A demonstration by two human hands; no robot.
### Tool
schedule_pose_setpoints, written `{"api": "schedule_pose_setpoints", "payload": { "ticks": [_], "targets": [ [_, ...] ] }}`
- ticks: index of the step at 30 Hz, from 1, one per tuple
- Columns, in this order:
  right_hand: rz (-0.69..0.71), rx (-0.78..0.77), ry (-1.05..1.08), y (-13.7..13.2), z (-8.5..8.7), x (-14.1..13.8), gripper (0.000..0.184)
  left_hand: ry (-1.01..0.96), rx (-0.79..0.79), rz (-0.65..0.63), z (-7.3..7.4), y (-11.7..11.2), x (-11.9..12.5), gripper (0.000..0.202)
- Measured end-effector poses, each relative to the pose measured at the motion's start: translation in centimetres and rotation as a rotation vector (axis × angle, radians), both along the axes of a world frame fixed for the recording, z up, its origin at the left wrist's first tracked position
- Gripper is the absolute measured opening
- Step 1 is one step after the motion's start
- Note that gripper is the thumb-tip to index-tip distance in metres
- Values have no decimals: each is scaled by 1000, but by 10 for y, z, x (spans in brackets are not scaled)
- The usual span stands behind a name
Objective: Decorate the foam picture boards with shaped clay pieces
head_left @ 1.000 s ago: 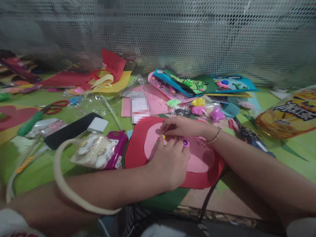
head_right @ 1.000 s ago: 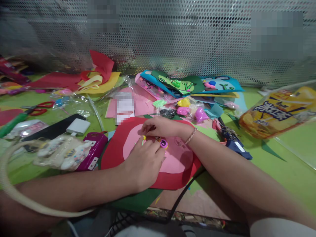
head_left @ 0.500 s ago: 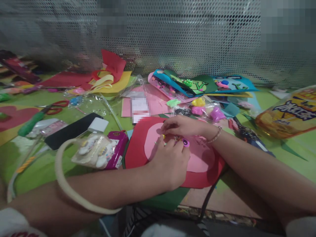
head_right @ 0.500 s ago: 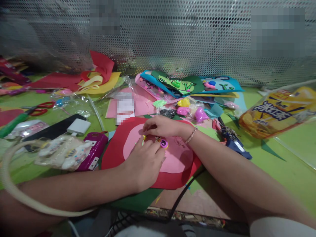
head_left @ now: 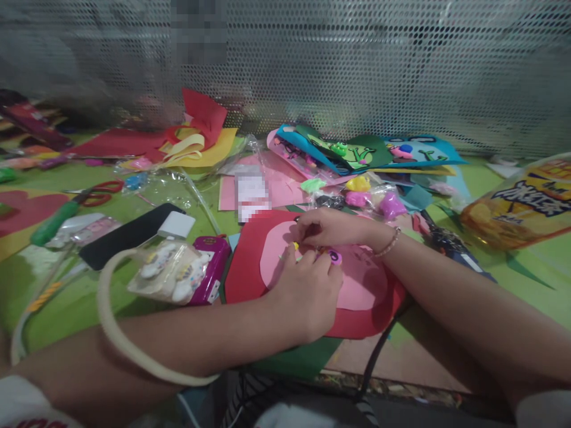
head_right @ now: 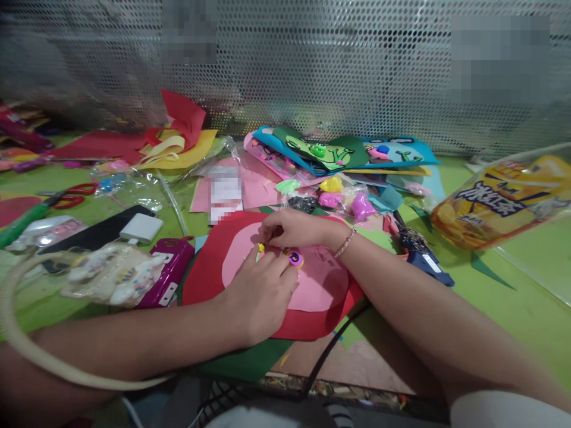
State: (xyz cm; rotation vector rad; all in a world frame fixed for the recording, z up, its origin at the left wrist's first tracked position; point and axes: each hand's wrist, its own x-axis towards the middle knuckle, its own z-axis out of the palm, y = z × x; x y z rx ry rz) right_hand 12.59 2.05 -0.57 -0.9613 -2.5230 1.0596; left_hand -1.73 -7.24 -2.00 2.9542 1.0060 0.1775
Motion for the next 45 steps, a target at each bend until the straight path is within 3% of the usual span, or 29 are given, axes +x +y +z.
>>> {"api": "schedule_pose_setpoints", "payload": {
  "ticks": [9, 21, 32, 45],
  "targets": [
    [98, 107, -7, 2, -1, 3, 14, -2, 11, 7, -2, -1, -1, 22],
    [48, 144, -27, 4, -7, 1, 10, -9, 16, -5, -1, 1, 1, 21],
    [75, 72, 8, 6, -5, 4, 10, 17, -17, -1, 2, 0, 0, 23],
    [114, 254, -40, 11, -13, 4, 8, 16, -1, -3, 1, -1, 0, 23]
  ]
}}
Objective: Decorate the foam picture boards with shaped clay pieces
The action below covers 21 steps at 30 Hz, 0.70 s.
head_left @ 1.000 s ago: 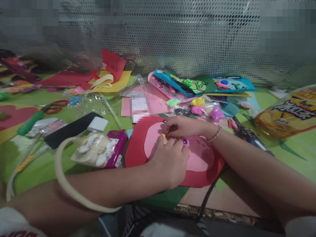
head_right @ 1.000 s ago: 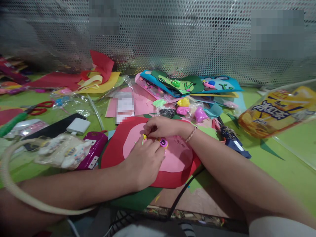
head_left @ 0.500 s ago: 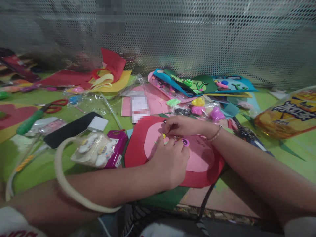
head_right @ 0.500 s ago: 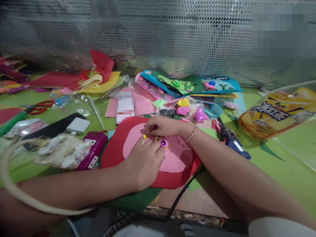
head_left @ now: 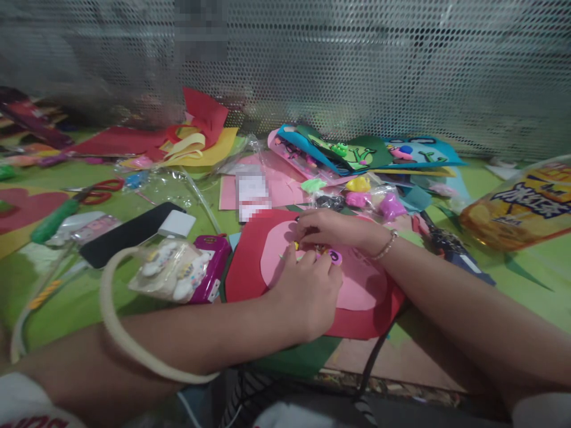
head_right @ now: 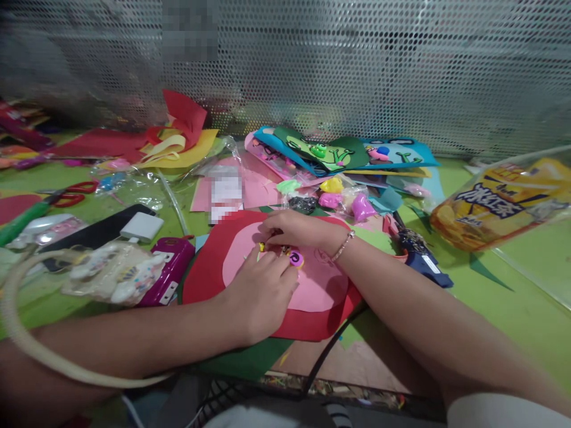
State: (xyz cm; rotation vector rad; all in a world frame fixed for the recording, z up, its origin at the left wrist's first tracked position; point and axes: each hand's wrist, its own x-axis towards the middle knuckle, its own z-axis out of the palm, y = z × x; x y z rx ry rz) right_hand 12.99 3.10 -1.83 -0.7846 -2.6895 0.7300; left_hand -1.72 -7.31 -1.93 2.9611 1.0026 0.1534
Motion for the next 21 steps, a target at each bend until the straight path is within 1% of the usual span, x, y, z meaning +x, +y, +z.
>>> {"api": "schedule_pose_setpoints", "payload": {
  "ticks": [4, 7, 12, 14, 16, 17, 18, 20, 21],
  "targets": [
    [5, -28, 2, 0, 1, 0, 8, -21, 19, 5, -1, 0, 0, 23],
    [-19, -45, -12, 0, 2, 0, 9, -30, 26, 2, -1, 0, -1, 22],
    [-29, -91, 18, 0, 1, 1, 10, -17, 49, -5, 1, 0, -1, 21],
    [-79, -129, 56, -2, 2, 0, 9, -62, 85, -34, 2, 1, -1, 18],
    [-135, -200, 84, -6, 7, -1, 15, -148, 80, -91, 1, 1, -2, 15],
    [-152, -245, 88, -8, 10, -1, 20, -219, 40, -117, 1, 1, -2, 17],
    [-156, -293, 94, -10, 14, -1, 26, -313, -38, -137, 0, 1, -3, 20],
    [-121, -380, 113, -14, 24, 0, 37, -574, -283, -130, -1, 1, -3, 24],
    [-92, -420, 127, -15, 29, 1, 42, -736, -431, -96, -1, 1, -2, 26]
  ]
}}
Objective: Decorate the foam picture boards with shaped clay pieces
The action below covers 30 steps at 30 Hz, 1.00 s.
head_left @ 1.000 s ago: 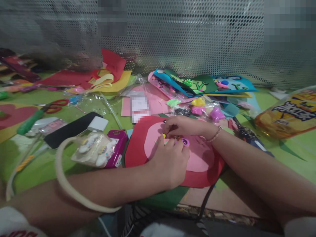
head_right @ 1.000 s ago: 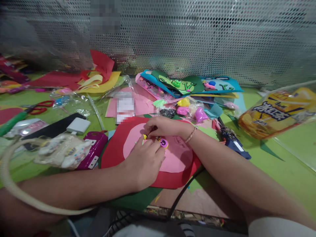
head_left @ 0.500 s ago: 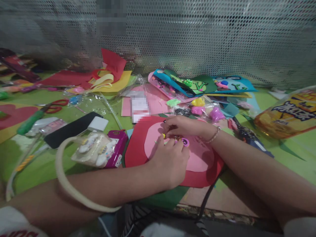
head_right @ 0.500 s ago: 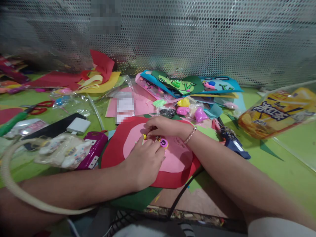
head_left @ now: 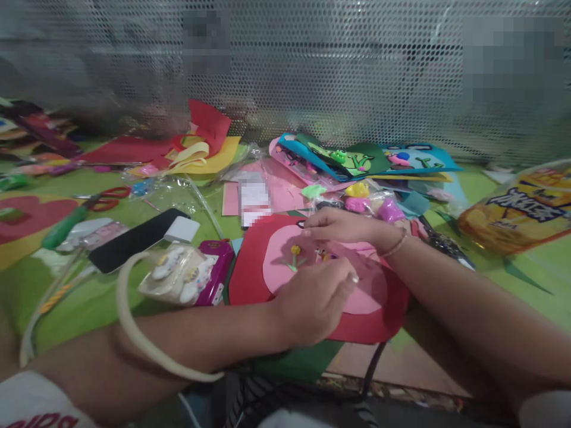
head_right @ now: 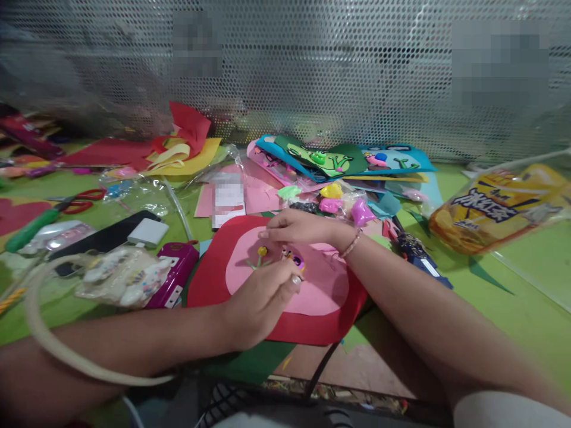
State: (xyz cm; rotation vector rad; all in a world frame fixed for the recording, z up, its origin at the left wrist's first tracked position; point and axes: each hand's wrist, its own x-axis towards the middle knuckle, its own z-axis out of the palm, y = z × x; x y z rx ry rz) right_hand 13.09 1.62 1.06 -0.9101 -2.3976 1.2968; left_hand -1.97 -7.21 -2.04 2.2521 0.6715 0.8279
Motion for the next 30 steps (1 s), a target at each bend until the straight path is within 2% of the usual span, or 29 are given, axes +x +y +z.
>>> {"api": "schedule_pose_setpoints", "payload": {
  "ticks": [2, 4, 7, 10, 16, 19, 21, 23, 30],
  "targets": [
    [57, -65, 59, -2, 8, 2, 50, -302, -330, 55, 0, 1, 3, 28],
    [89, -97, 114, -3, 14, 4, 55, -556, -587, 145, 1, 3, 6, 29],
    [87, -44, 166, -5, 17, 4, 57, -731, -787, 258, 4, 7, 12, 30],
    [57, 44, 152, -8, 17, 0, 56, -730, -831, 328, 7, 10, 13, 28],
    [-12, 193, -11, -15, 20, -9, 47, -678, -769, 467, 4, 10, 10, 32],
    [-6, 376, -52, -15, 21, -10, 44, -695, -846, 453, 1, 11, 10, 36],
    [16, 424, -30, -15, 20, -10, 41, -740, -904, 412, 1, 11, 10, 39],
    [14, 394, 14, -15, 19, -10, 38, -777, -922, 387, 0, 12, 11, 37],
    [-121, 232, 101, -7, 14, -6, 31, -808, -901, 294, 0, 11, 10, 30]
  ]
}}
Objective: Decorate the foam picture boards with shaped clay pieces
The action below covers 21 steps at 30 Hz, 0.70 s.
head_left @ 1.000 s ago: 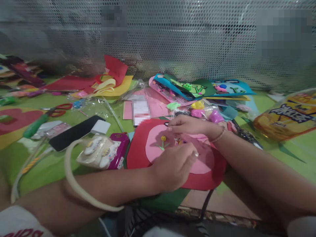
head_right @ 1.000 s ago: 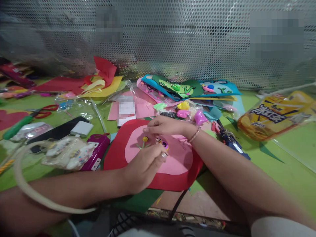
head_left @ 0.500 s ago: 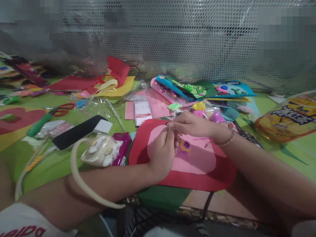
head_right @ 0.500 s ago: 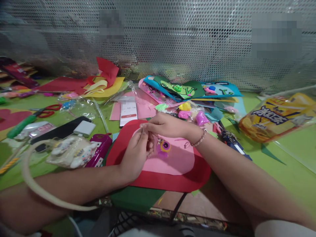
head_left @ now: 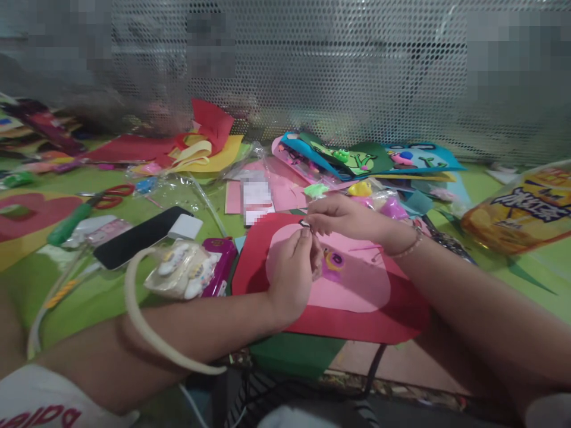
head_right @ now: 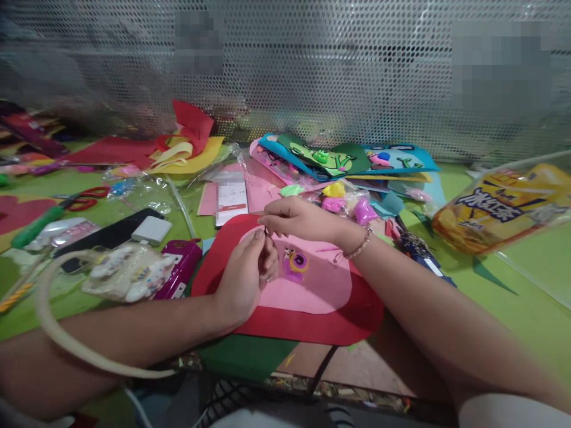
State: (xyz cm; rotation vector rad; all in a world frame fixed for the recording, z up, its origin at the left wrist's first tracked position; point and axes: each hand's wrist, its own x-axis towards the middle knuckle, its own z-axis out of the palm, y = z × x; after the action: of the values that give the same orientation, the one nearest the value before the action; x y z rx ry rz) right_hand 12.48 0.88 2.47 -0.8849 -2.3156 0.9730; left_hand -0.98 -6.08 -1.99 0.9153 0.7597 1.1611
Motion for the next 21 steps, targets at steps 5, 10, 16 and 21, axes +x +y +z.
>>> {"api": "schedule_pose_setpoints", "payload": {
  "ticks": [5, 10, 16, 21],
  "targets": [
    [-121, -141, 247, 10, -6, 3, 26, 382, 428, -299, 3, -9, -6, 30],
    [-198, -235, 343, 16, -16, 4, 18, 658, 1153, -606, 1, -17, -12, 24],
    [-192, -218, 213, 14, -19, 2, 14, 774, 1326, -647, -1, -16, -12, 21],
    [-203, -95, 51, 9, -17, 1, 12, 799, 1374, -653, -1, -15, -12, 22]
  ]
}}
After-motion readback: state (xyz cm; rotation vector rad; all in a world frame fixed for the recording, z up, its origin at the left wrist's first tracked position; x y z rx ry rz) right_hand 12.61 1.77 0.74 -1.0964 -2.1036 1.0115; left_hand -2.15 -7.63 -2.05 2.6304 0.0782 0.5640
